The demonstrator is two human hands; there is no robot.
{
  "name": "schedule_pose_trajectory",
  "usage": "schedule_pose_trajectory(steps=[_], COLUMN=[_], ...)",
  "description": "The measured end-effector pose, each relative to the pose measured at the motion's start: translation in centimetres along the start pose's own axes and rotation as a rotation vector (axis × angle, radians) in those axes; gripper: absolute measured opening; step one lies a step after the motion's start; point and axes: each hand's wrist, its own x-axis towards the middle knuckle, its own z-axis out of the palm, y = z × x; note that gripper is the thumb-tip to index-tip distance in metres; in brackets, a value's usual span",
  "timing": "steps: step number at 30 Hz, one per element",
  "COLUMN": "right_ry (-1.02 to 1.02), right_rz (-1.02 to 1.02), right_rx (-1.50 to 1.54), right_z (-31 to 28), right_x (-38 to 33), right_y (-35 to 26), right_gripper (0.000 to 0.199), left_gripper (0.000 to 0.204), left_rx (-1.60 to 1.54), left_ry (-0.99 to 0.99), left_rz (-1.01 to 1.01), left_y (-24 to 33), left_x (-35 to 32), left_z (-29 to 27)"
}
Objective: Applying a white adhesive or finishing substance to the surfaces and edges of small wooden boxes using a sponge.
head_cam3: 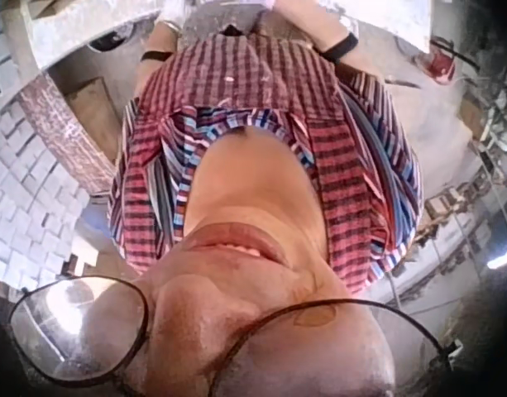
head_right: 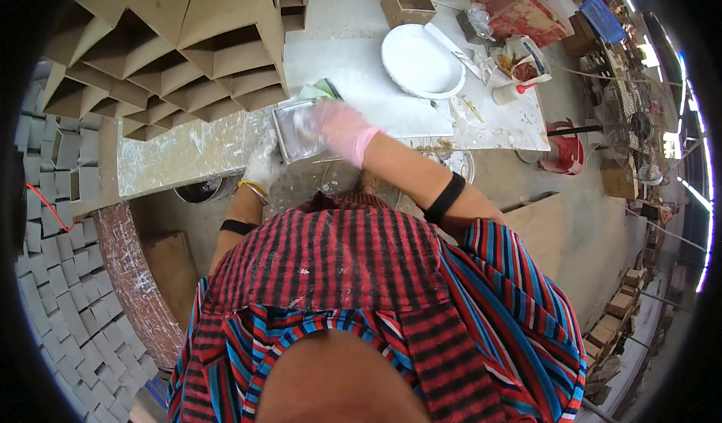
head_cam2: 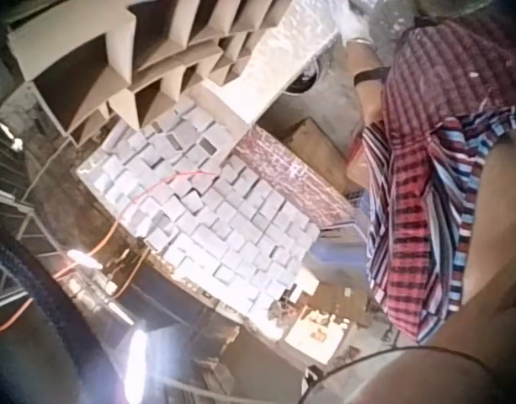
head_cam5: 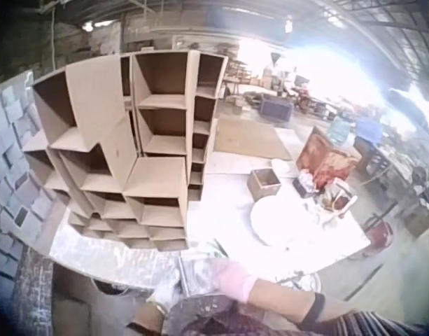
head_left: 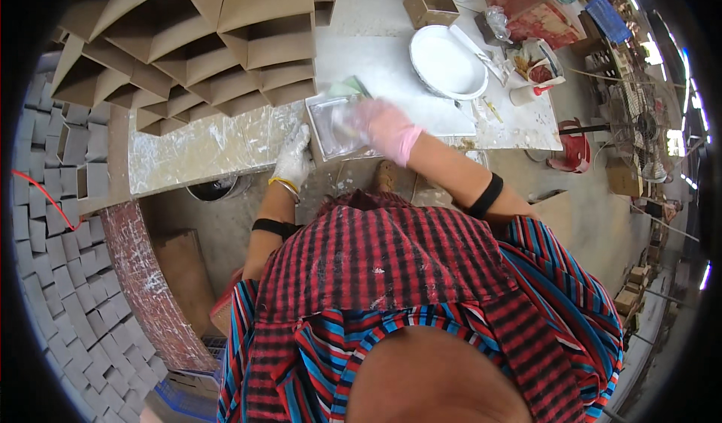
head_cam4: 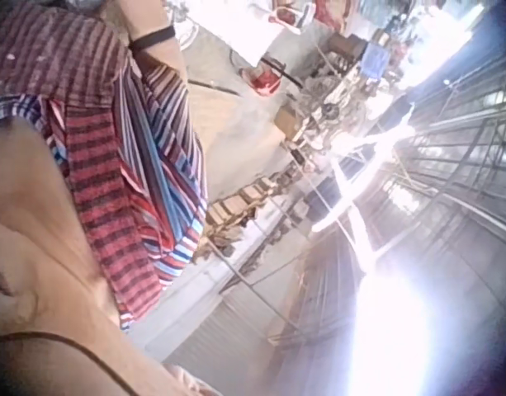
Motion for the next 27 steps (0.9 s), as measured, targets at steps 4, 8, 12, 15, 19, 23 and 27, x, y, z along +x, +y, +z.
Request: schedule_pose_trajectory(steps=[4,8,12,15,19,23,27], right_ry=[-0.062,-0.181,-0.256,0.005,-0.071,-0.087,0.064], right_rz=[0.160,0.214,0.290,0.164,0.278,0.524,0.479], right_rx=[-0.109,-0.039,-0.185,-0.137,-0.071,0.169,0.291], right_z=[-2.5,-0.7,0.6,-0.5,0.9,-0.2,-0.9], right_x=[3.1,2.8,1.0,1.8,1.9,0.3,-1.2], right_y=[0.8,3.0,6.5,5.5,5.1,4.5,3.4], right_gripper=[0.028,0.028,0.033,0.033,0.028,0.026,0.026], left_gripper=[0.069,0.068,0.069,0.068,0.065,0.063,0.062], left_rx=[0.053,0.118,0.113,0.097,0.084,-0.001,-0.039], left_ry=[0.051,0.116,0.111,0.156,0.151,0.113,0.099], left_rz=[-0.007,-0.063,0.020,-0.005,-0.041,0.016,0.025], left_y=[0.1,0.2,-0.7,0.2,1.2,-0.3,-1.1], left_x=[-0.3,-0.1,0.8,-0.5,-1.2,-0.1,1.0], left_z=[0.0,-0.6,-1.5,0.0,2.4,-0.6,-1.6])
